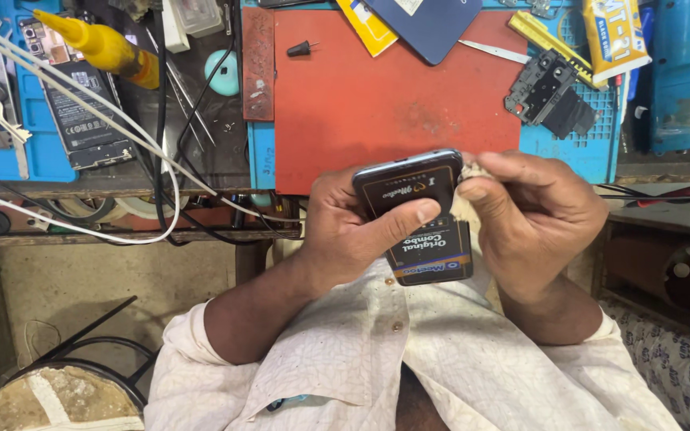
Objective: The person applies adhesive to the edges of a disassembled smartphone, then places a new back cover onto the device and presses it into place. They wipe excess adhesive from the edges with a cloth and continue applying adhesive along the perimeter.
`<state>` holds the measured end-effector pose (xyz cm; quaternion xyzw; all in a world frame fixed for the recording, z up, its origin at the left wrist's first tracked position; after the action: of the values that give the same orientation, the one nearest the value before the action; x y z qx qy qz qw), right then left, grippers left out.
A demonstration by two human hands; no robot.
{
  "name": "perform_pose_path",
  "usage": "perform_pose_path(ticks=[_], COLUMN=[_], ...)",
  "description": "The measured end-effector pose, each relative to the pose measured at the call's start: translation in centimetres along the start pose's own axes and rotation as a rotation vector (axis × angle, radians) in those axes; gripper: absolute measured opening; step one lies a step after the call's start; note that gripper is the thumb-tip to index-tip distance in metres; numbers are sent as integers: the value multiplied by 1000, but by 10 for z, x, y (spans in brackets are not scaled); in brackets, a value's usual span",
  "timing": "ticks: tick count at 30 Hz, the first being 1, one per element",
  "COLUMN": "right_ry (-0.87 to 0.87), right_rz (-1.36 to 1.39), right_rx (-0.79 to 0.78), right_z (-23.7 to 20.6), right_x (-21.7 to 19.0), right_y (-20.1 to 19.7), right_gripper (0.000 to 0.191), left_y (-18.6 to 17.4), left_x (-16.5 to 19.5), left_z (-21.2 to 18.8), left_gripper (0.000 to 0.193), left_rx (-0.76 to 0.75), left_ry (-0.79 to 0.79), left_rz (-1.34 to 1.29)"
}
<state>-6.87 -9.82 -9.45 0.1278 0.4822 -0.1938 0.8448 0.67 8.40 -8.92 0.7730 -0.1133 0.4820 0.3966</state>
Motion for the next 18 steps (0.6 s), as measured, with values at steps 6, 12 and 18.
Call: perform_pose_path(ticks=[6, 12, 18], right_ry=[-75, 10, 22], right_rz=[-67, -269, -210], right_rx=[-136, -673, -654], right_z=[44, 74, 66], right_x=[-13, -40, -34], right_y=[6, -17, -7], right_gripper=[10, 14, 14], left_y=[-4, -9, -5], left_x=[8, 16, 16], left_z=[2, 6, 12], left_gripper=[18, 17, 19], left_rx=[26, -56, -129], left_ry=[-12, 66, 98], left_rz=[289, 545, 725])
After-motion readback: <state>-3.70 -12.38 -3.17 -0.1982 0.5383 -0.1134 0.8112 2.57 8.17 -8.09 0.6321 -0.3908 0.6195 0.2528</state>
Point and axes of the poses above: each hand's wrist, its own z-axis towards the middle knuckle, its own y-axis out of the palm, x = y × z, the point moved 1 cm from there along z, towards the middle knuckle, and after that the axes turned 13 degrees about -y, right-handed, at the moved point
